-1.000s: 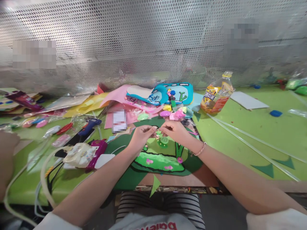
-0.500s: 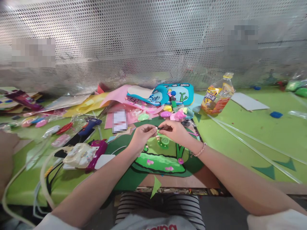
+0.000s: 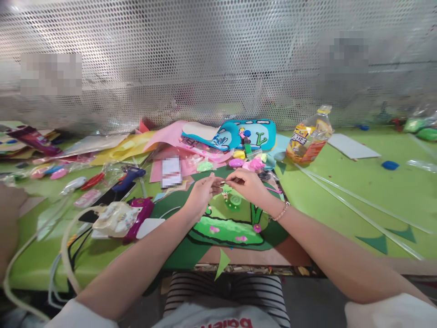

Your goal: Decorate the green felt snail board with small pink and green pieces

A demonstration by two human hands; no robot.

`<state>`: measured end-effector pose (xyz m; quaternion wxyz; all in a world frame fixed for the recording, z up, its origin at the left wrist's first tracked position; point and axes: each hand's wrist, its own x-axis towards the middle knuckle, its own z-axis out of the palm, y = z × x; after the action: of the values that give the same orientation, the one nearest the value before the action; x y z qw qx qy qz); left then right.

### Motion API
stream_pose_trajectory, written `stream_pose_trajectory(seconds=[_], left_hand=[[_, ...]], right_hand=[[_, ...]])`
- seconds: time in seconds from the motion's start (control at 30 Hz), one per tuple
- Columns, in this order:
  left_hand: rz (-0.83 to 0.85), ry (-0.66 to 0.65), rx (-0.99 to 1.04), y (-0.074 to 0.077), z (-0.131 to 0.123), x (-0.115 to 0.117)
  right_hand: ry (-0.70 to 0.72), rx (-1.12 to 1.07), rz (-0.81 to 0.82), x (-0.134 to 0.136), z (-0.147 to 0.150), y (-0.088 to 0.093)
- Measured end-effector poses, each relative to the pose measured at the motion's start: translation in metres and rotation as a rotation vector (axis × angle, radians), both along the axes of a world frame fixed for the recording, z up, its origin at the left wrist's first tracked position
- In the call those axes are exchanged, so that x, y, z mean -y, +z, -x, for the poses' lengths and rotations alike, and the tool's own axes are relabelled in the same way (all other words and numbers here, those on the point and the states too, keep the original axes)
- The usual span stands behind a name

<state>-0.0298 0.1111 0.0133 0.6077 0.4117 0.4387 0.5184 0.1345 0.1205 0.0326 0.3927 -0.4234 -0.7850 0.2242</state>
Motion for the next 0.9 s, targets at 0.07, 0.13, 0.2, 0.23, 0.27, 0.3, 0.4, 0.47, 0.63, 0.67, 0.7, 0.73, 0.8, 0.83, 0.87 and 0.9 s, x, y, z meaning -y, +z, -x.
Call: stream_pose_trajectory(seconds=[0.07,0.13,0.2,0.23,0.27,0.3,0.4,0.47,0.63,0.67,0.7,0.73,0.8,0.83,0.87,0.9], left_hand=[[0.030,0.080,-0.002,-0.003,0.001,-0.004],[0.043,0.181,-0.049,-0.005,0.003,-0.007],[0.039,0.246,-0.096,-0.007,0.005,-0.009],[0.033,0.256,-0.107,-0.007,0.005,-0.009],[0.027,0.256,-0.109,-0.007,0.005,-0.009],[0.025,0.251,-0.106,-0.007,0.005,-0.009],[0.029,0.238,-0.092,-0.004,0.004,-0.009],[0.036,0.233,-0.086,-0.003,0.003,-0.009],[-0.024,0.204,-0.115,-0.008,0.004,-0.009],[-0.041,0.199,-0.121,-0.009,0.005,-0.009],[-0.052,0.197,-0.125,-0.009,0.005,-0.008],[-0.056,0.199,-0.126,-0.009,0.005,-0.008],[-0.053,0.204,-0.131,-0.007,0.004,-0.007],[-0.050,0.205,-0.138,-0.006,0.004,-0.006],[-0.050,0.206,-0.148,-0.004,0.004,-0.006],[-0.056,0.205,-0.164,-0.004,0.004,-0.006]], right_hand=[[0.008,0.038,-0.003,-0.004,-0.001,0.000],[0.028,0.090,-0.004,-0.010,-0.002,-0.001],[0.045,0.147,-0.007,-0.017,-0.003,-0.003],[0.049,0.170,-0.012,-0.021,-0.003,-0.004],[0.050,0.189,-0.017,-0.024,-0.003,-0.005],[0.049,0.204,-0.024,-0.028,-0.002,-0.007],[0.053,0.247,-0.040,-0.038,0.003,-0.010],[0.051,0.270,-0.042,-0.043,0.008,-0.013],[0.038,0.311,-0.061,-0.049,0.019,-0.020],[0.042,0.326,-0.068,-0.050,0.020,-0.022],[0.046,0.344,-0.074,-0.050,0.021,-0.023],[0.052,0.359,-0.079,-0.050,0.021,-0.025],[0.060,0.377,-0.081,-0.051,0.021,-0.026],[0.058,0.381,-0.079,-0.051,0.021,-0.027],[0.055,0.382,-0.076,-0.051,0.021,-0.027],[0.052,0.381,-0.074,-0.051,0.021,-0.026]])
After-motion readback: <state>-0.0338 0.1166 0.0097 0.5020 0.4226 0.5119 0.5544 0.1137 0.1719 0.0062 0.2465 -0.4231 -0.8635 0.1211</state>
